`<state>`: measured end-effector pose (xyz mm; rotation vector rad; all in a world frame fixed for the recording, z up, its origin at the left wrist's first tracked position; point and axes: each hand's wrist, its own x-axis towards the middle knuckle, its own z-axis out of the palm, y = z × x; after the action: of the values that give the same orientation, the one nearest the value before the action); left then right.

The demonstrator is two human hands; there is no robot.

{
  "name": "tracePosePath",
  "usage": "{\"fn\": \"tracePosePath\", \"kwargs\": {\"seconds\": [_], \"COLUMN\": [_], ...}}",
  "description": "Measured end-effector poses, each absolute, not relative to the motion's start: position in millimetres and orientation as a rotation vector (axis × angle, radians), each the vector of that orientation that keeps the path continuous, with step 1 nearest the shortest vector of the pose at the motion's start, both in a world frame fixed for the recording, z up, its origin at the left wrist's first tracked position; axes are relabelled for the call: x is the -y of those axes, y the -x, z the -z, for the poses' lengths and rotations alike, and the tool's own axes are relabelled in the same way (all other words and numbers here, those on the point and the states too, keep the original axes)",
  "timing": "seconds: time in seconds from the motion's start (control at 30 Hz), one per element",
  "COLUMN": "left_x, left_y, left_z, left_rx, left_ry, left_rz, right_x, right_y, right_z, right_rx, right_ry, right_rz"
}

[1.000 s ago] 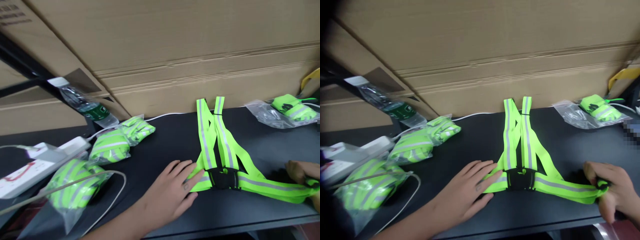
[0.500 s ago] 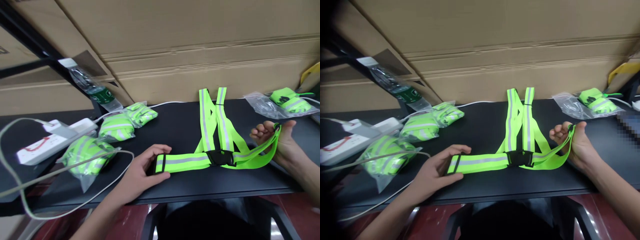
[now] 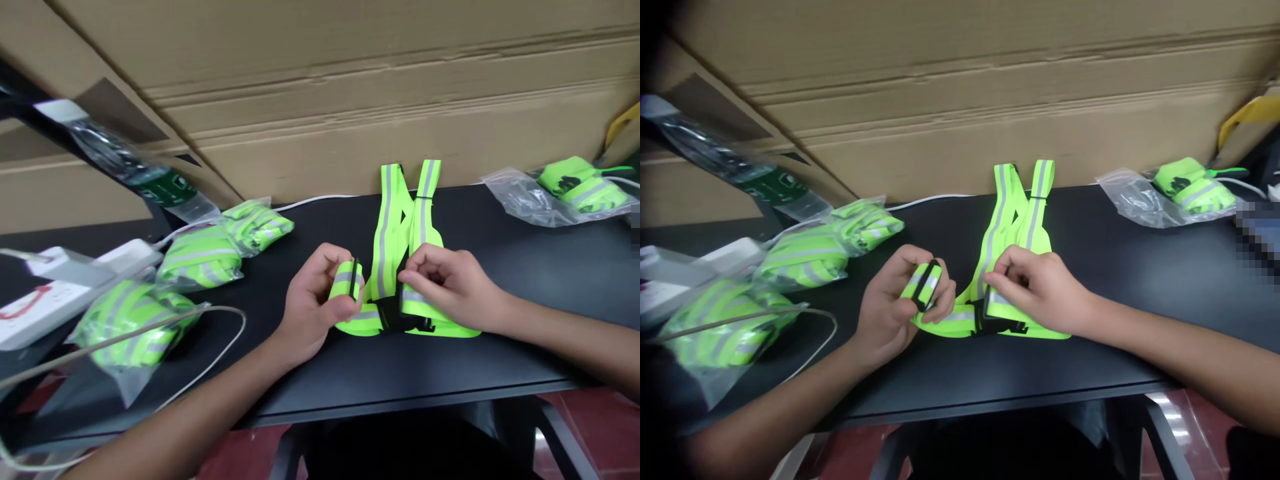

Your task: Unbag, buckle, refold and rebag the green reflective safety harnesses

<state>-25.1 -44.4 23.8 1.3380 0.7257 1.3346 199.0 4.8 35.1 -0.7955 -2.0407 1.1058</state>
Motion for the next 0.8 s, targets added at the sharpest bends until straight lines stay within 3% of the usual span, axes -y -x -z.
{"fn": "tracePosePath", "kwargs": {"seconds": [0.43,0.67,0.8], "left_x": [62,61,55], "left_y": [33,17,0], "left_z": [-1,-10,-14], "left_rx": [-0.818,-0.919,-0.878], "left_ry": [-1.712,-1.640,-1.712], "left_rz": [-1.294,-1.333,-1.326], "right_x": [-17,-9,-1], "right_y": [-201,-207,-210], "right_z": [-28,-28,-21], "right_rx": [2.567,2.625,2.500], "right_ry": [0.310,0.307,0.408], "right_rz": [-0.770,-0.080,0.129]}}
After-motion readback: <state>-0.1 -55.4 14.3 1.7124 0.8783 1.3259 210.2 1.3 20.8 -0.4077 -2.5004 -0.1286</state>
